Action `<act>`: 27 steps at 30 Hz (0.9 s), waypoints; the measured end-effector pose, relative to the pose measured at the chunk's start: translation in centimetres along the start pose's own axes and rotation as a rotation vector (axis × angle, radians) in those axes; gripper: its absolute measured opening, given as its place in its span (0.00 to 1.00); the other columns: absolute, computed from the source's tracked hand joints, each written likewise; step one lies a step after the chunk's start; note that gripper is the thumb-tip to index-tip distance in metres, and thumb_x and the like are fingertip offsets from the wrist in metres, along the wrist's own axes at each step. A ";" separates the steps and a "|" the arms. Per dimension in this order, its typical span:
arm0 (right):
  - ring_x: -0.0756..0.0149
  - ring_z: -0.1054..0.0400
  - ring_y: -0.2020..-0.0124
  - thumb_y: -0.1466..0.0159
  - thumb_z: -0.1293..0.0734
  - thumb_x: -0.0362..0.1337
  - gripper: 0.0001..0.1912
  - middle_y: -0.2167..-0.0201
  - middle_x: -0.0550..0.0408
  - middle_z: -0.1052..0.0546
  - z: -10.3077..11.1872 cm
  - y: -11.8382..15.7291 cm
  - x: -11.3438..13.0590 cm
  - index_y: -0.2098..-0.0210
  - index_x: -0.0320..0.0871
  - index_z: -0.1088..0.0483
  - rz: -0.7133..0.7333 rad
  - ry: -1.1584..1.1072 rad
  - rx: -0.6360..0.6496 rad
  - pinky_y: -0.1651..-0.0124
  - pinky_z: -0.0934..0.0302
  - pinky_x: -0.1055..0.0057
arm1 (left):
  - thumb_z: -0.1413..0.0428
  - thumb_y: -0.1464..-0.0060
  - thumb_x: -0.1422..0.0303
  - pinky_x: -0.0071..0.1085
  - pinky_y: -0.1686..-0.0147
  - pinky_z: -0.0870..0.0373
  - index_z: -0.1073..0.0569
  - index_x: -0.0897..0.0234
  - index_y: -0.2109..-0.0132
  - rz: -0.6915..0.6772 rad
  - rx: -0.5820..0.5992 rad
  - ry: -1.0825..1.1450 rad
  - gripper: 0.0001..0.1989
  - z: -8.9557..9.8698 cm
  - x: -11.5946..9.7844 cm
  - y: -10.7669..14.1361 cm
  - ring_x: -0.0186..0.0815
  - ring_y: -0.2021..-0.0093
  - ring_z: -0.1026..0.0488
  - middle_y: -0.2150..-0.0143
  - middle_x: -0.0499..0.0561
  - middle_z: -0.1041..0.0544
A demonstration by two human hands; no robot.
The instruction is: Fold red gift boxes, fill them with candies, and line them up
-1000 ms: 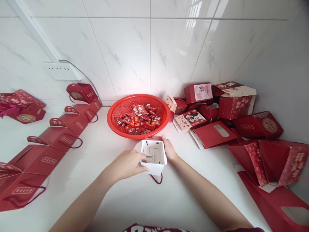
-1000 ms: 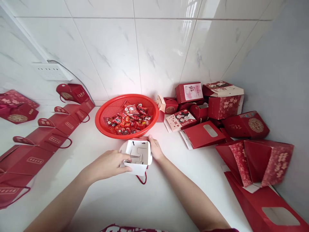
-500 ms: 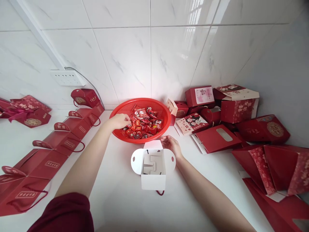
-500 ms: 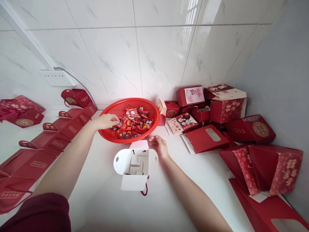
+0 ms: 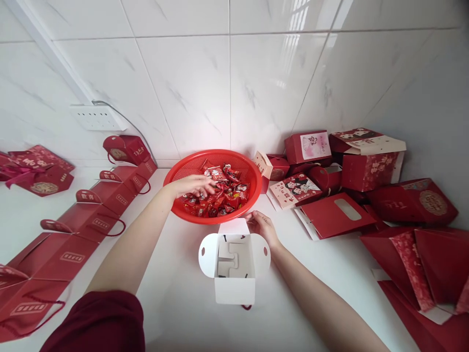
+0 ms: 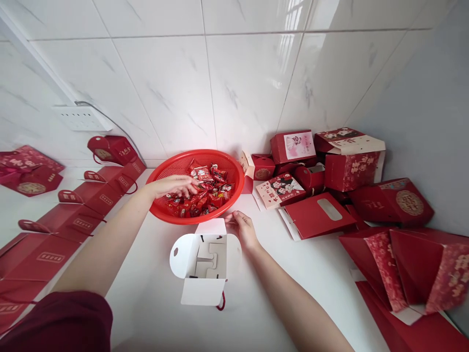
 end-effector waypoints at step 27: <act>0.65 0.28 0.70 0.39 0.32 0.51 0.17 0.71 0.54 0.22 -0.9 0.4 0.0 0.72 0.43 0.26 -0.017 0.010 0.086 0.63 0.34 0.67 | 0.32 0.67 0.61 0.29 0.69 0.31 0.23 0.65 0.72 0.057 0.347 -0.154 0.15 -4.9 1.5 -0.6 0.38 0.71 0.26 0.73 0.51 0.21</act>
Point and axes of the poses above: each hand's wrist, its own y-axis away from the middle knuckle, its own z-axis out of the back of the hand, x = y × z, the point moved 10 cm from there along -y, towards the middle knuckle
